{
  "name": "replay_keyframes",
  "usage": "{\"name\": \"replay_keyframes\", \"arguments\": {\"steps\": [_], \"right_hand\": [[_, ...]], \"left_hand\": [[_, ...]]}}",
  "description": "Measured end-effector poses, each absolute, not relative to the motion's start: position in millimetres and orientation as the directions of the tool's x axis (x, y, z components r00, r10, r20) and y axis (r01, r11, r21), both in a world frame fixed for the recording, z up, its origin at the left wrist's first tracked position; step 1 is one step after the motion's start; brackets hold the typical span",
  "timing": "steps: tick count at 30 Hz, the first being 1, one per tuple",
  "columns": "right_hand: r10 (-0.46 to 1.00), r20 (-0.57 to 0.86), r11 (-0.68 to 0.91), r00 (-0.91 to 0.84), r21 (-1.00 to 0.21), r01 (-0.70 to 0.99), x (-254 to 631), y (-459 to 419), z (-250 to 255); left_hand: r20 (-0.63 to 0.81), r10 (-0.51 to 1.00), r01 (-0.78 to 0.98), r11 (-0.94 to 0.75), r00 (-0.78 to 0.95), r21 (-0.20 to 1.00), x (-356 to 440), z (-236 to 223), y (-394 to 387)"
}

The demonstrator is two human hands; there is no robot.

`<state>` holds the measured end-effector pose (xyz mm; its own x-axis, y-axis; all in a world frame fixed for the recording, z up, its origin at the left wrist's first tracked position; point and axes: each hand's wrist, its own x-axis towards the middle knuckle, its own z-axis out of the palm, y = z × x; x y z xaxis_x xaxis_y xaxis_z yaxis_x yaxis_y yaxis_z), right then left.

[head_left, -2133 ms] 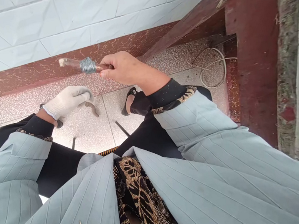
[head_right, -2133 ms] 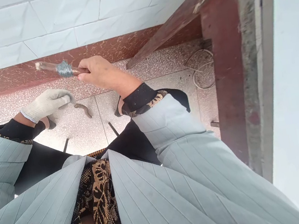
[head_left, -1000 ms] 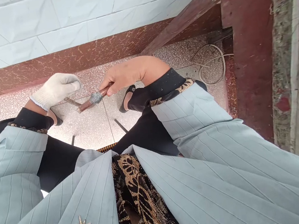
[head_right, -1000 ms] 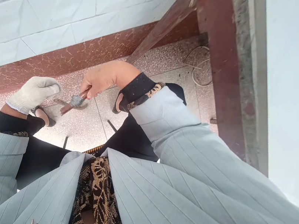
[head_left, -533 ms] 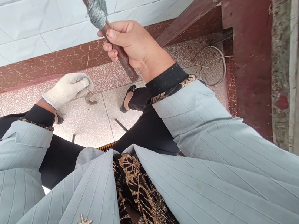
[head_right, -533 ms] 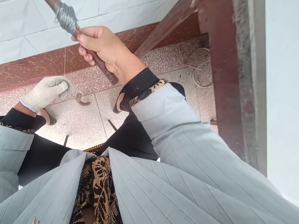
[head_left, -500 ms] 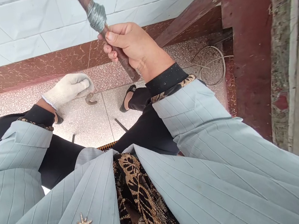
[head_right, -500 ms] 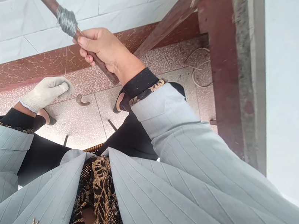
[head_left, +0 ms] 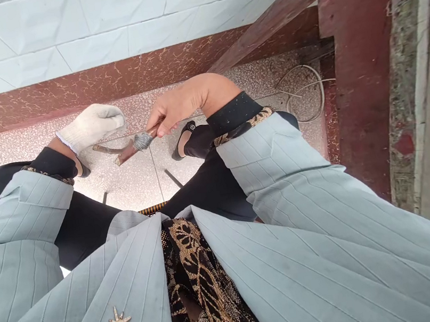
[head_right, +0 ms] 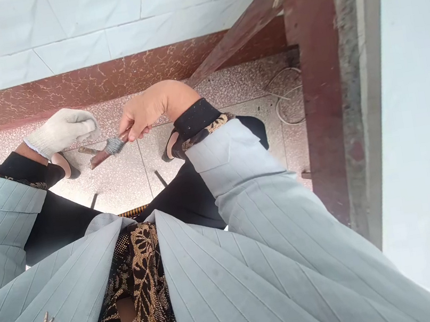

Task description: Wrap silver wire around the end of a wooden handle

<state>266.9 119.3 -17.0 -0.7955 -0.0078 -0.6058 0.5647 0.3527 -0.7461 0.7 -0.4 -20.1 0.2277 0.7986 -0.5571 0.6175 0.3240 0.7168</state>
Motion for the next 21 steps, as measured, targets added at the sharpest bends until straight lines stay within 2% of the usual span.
{"name": "replay_keyframes", "arguments": {"steps": [2, 3, 5, 7, 9, 11, 12, 14, 16, 18, 19, 21], "right_hand": [[-0.081, -0.577, 0.276, -0.813, -0.797, 0.538, 272.3, 125.5, -10.3], [-0.036, -0.531, 0.229, -0.847, -0.829, 0.51, 275.4, 127.4, -8.9], [0.164, -0.411, 0.107, -0.897, -0.896, 0.43, 280.7, 128.1, -10.4], [0.378, -0.314, -0.061, -0.871, -0.947, 0.315, 282.6, 125.1, -16.8], [0.521, -0.271, -0.191, -0.809, -0.961, 0.199, 280.3, 121.2, -24.2], [0.618, -0.276, -0.227, -0.736, -0.959, 0.169, 275.0, 118.7, -29.1], [0.655, -0.305, -0.209, -0.691, -0.952, 0.222, 271.8, 118.3, -29.8], [0.682, -0.383, -0.072, -0.623, -0.883, 0.464, 265.7, 118.3, -28.1], [0.633, -0.481, 0.171, -0.607, -0.678, 0.715, 260.2, 118.0, -23.5], [0.499, -0.6, 0.381, -0.625, -0.496, 0.78, 255.4, 116.1, -18.0], [0.399, -0.668, 0.437, -0.629, -0.464, 0.77, 253.4, 114.7, -15.4], [0.179, -0.772, 0.447, -0.61, -0.489, 0.749, 250.7, 112.2, -11.2]], "left_hand": [[-0.543, 0.815, 0.572, 0.351, 0.203, 0.741, 0.2, -23.0, 1.0], [-0.53, 0.826, 0.546, 0.36, 0.19, 0.756, -0.3, -25.1, 1.5], [-0.489, 0.856, 0.488, 0.359, 0.169, 0.796, -1.3, -29.9, 2.1], [-0.459, 0.869, 0.445, 0.342, 0.186, 0.828, -1.9, -34.0, 1.9], [-0.443, 0.862, 0.434, 0.31, 0.247, 0.846, -1.2, -36.5, 1.0], [-0.444, 0.843, 0.461, 0.277, 0.304, 0.843, 1.2, -37.1, -0.3], [-0.45, 0.832, 0.479, 0.265, 0.325, 0.837, 2.8, -36.5, -0.9], [-0.467, 0.799, 0.511, 0.24, 0.378, 0.825, 6.0, -33.9, -1.7], [-0.481, 0.766, 0.534, 0.216, 0.427, 0.817, 8.3, -29.6, -1.4], [-0.5, 0.743, 0.563, 0.203, 0.444, 0.801, 9.0, -25.6, -0.4], [-0.513, 0.732, 0.584, 0.194, 0.449, 0.788, 8.7, -24.4, 0.1], [-0.534, 0.72, 0.622, 0.182, 0.444, 0.762, 7.0, -24.3, 0.7]]}}
